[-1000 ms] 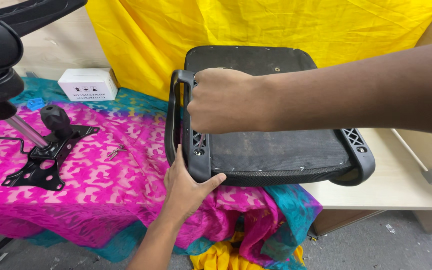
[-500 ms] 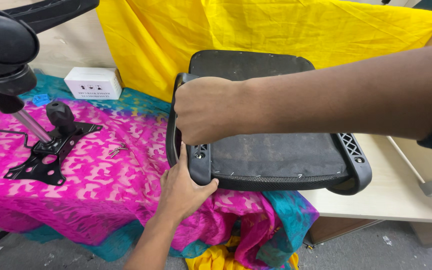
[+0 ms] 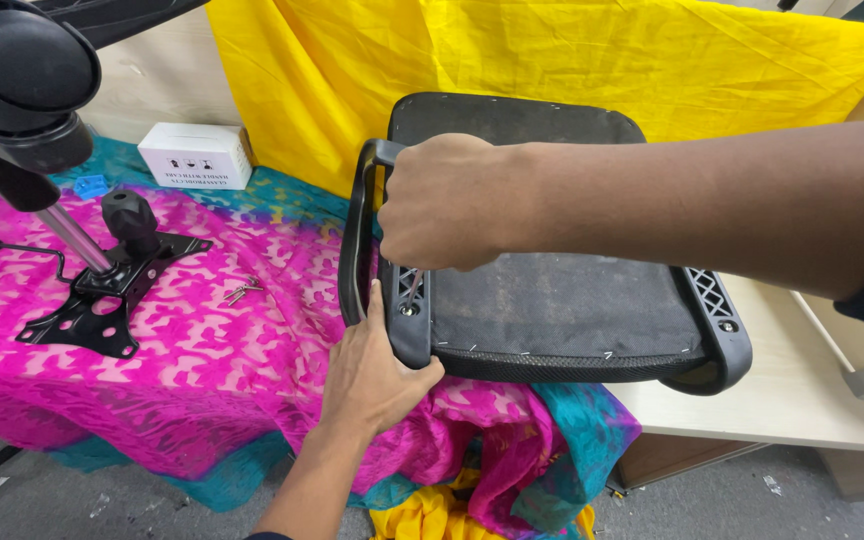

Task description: The person uses a screwdriver to tighten screws on the underside of a chair seat, securing the side rails to the seat frame. The person then lifts the chair base and positions it near the seat, preparing for further assembly.

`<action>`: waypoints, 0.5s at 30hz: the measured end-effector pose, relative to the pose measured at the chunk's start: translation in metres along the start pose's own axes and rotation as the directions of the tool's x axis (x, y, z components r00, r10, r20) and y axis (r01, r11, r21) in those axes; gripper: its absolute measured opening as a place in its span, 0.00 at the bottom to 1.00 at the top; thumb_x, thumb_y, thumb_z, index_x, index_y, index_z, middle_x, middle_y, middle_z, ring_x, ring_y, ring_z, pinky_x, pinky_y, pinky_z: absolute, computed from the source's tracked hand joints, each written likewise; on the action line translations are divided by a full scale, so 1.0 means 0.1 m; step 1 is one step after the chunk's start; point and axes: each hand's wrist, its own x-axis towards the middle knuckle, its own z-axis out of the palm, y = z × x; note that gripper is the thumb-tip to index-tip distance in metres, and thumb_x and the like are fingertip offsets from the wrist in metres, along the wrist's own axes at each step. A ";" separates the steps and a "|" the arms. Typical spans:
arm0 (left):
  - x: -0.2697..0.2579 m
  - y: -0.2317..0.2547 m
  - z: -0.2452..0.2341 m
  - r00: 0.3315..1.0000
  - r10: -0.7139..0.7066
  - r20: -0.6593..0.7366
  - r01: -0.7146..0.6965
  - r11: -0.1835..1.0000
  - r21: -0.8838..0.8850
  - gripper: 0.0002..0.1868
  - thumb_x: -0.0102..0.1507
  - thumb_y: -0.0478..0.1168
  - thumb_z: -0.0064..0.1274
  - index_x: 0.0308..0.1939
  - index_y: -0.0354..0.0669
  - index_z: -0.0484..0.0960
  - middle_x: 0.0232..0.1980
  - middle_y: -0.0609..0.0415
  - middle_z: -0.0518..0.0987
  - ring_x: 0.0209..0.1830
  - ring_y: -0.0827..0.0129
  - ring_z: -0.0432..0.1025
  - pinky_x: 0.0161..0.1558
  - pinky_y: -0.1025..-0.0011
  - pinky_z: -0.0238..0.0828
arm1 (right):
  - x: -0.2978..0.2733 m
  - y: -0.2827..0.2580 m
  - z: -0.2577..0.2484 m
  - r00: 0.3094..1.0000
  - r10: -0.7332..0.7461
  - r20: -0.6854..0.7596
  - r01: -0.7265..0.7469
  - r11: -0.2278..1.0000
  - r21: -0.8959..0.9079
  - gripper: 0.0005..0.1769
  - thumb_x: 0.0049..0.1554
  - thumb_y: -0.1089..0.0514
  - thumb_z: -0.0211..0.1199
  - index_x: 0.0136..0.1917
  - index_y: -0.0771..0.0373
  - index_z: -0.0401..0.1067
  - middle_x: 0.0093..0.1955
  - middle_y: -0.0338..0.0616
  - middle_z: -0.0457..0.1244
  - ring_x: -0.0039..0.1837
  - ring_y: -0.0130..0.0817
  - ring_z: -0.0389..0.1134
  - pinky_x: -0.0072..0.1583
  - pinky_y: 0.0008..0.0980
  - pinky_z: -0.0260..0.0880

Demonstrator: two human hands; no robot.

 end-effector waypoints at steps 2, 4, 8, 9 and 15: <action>-0.03 0.00 -0.01 1.000 -0.020 0.010 0.020 1.000 0.002 0.65 0.47 0.54 0.67 0.78 0.35 0.44 0.57 0.32 0.75 0.58 0.43 0.71 0.63 0.55 0.63 | -0.03 0.03 -0.03 0.999 0.008 0.053 -0.012 0.998 0.064 0.10 0.54 0.52 0.67 0.40 0.60 0.79 0.43 0.48 0.72 0.49 0.46 0.75 0.48 0.44 0.76; -0.05 0.00 0.00 0.999 -0.033 0.020 0.033 0.999 -0.002 0.66 0.47 0.54 0.67 0.79 0.36 0.43 0.58 0.32 0.74 0.60 0.44 0.69 0.65 0.55 0.62 | -0.05 0.04 -0.03 0.994 0.016 0.112 -0.034 0.987 0.158 0.13 0.56 0.49 0.66 0.42 0.62 0.79 0.44 0.50 0.72 0.50 0.49 0.74 0.50 0.47 0.76; -0.07 -0.01 0.02 0.999 -0.032 0.013 0.033 0.999 -0.022 0.66 0.47 0.53 0.67 0.79 0.36 0.43 0.60 0.32 0.73 0.62 0.45 0.67 0.66 0.56 0.59 | -0.08 0.01 0.03 0.984 0.030 0.175 -0.088 0.938 0.334 0.17 0.58 0.46 0.64 0.46 0.62 0.80 0.48 0.51 0.71 0.53 0.52 0.73 0.51 0.51 0.75; -0.07 -0.02 0.03 1.000 -0.029 0.002 0.029 0.999 -0.026 0.65 0.48 0.53 0.67 0.78 0.36 0.43 0.60 0.32 0.73 0.62 0.45 0.67 0.67 0.56 0.59 | -0.08 0.00 0.04 0.984 0.036 0.174 -0.098 0.928 0.360 0.18 0.58 0.45 0.64 0.46 0.62 0.80 0.48 0.51 0.71 0.54 0.53 0.73 0.52 0.51 0.75; 0.02 0.01 0.05 0.999 -0.028 -0.016 0.028 0.999 -0.034 0.63 0.49 0.53 0.65 0.79 0.36 0.45 0.59 0.32 0.75 0.60 0.44 0.70 0.65 0.54 0.63 | -0.10 -0.01 0.00 0.979 0.081 0.187 -0.141 0.932 0.334 0.11 0.56 0.53 0.64 0.46 0.61 0.80 0.48 0.49 0.71 0.52 0.51 0.74 0.49 0.51 0.76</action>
